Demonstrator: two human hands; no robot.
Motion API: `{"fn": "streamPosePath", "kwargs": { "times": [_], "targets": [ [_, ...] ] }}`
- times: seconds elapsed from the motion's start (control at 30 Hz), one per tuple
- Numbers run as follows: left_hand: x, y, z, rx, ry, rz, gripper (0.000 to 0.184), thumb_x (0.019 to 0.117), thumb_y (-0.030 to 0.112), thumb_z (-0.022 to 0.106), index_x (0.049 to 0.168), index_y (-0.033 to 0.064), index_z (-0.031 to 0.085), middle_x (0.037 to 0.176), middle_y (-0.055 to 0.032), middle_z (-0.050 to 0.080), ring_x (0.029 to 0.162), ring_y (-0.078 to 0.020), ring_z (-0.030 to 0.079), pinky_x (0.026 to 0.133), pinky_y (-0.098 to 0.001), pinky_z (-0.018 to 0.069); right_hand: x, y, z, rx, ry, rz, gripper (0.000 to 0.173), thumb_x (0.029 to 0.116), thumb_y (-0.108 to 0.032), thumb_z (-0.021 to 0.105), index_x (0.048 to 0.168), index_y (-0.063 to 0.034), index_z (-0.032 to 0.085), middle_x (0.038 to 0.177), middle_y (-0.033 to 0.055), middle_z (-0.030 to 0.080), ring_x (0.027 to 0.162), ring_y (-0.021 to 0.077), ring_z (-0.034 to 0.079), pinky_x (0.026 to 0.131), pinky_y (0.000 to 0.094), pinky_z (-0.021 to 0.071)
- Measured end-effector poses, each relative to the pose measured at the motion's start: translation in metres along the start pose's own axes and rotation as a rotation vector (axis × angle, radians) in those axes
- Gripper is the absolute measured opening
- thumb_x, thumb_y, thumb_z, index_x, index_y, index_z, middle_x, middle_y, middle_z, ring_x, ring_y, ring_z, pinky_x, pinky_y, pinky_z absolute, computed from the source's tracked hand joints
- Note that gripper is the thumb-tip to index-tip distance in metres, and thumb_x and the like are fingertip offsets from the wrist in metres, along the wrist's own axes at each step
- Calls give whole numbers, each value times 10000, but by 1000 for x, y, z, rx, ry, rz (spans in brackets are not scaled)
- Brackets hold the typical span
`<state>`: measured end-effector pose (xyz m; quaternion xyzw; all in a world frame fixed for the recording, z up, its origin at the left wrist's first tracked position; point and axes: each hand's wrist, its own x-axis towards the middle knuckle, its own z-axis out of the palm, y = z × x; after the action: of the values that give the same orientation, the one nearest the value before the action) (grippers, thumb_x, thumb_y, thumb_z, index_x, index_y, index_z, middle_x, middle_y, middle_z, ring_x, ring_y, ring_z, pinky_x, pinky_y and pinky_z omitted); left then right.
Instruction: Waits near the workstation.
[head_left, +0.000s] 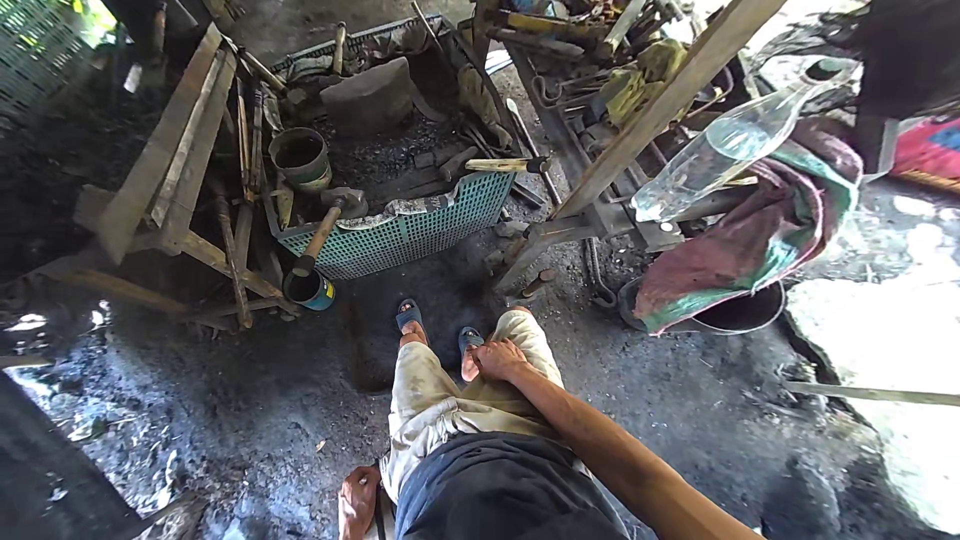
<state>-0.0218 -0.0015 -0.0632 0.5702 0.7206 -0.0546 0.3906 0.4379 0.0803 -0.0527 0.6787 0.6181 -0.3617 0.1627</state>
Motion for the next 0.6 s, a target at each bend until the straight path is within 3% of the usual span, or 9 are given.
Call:
{"fn": "streamPosePath", "kwargs": {
  "times": [0.23,0.6],
  "targets": [
    [-3,1,0,7,-6,-17,328,973,447,606,1037,181,789,983,-57,777,959,-252,738,885,-587,570,-5,2,-4,64,19,-5,388,1023,-383,471,1217,-138,700,1277,155,700,1256,374,620,1106,660,389],
    [-12,22,-14,62,-81,-8,292,988,367,616,1023,126,777,983,-105,767,965,-293,727,891,-589,553,-12,13,-11,123,87,3,383,1025,-381,450,1196,-139,692,1264,142,703,1243,356,632,1086,644,416]
  ]
}}
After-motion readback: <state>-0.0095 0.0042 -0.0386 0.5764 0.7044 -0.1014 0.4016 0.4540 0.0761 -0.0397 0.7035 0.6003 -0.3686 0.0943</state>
